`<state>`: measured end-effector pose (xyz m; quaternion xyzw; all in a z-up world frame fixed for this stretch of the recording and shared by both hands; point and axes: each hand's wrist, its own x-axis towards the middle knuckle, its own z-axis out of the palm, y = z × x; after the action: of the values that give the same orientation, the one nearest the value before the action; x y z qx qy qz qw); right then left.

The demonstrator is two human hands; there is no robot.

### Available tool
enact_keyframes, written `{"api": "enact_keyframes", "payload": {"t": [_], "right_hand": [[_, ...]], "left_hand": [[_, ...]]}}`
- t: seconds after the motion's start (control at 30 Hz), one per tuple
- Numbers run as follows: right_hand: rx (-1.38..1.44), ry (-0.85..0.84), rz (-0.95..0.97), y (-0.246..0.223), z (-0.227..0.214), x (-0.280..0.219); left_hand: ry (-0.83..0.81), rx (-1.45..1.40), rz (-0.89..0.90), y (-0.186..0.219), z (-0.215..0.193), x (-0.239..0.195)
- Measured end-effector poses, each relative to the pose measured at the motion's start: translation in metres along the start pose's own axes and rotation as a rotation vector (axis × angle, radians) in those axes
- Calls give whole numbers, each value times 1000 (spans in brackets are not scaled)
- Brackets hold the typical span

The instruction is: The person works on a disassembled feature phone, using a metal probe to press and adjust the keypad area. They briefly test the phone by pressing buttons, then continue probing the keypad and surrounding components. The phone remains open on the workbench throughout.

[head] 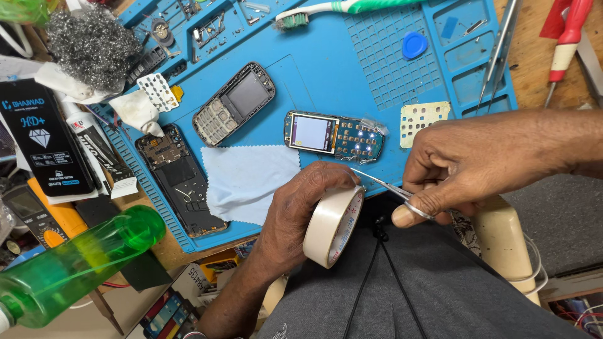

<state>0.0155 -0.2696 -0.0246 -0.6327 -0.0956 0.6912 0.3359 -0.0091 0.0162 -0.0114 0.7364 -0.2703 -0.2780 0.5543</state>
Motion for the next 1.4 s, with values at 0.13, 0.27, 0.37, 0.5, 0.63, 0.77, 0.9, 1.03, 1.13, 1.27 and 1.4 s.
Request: {"api": "enact_keyframes", "payload": {"t": [0.13,0.27,0.37,0.5,0.63,0.77,0.9,1.03,1.13,1.27,1.4], "right_hand": [[-27,34,46,-6,-2,-1],[2,30,21,-6,-2,-1],[-4,49,47,-5,-1,1],[93,53,-27,-7,0,1],[-30,138,30,-10,2,-1],[-24,160,44,-17,3,-5],[-272,56,101,-28,13,-15],[-300,132,3,-46,29,-44],[-333,505,57,-46,32,-64],[-396,1053,256,-35,18,-70],[-603,1425,262,-18,-2,-71]], "left_hand": [[13,-14,58,3,-2,-1],[5,12,26,5,-4,-2],[5,15,37,3,-4,-3],[22,40,94,1,-3,-1],[34,-22,197,1,-3,1],[-24,1,103,-3,-6,-11],[22,-109,115,8,-20,-30],[234,-276,206,41,-50,-36],[358,-216,284,53,-68,-41],[485,-90,321,35,-95,-29],[697,597,522,0,-136,25]]}}
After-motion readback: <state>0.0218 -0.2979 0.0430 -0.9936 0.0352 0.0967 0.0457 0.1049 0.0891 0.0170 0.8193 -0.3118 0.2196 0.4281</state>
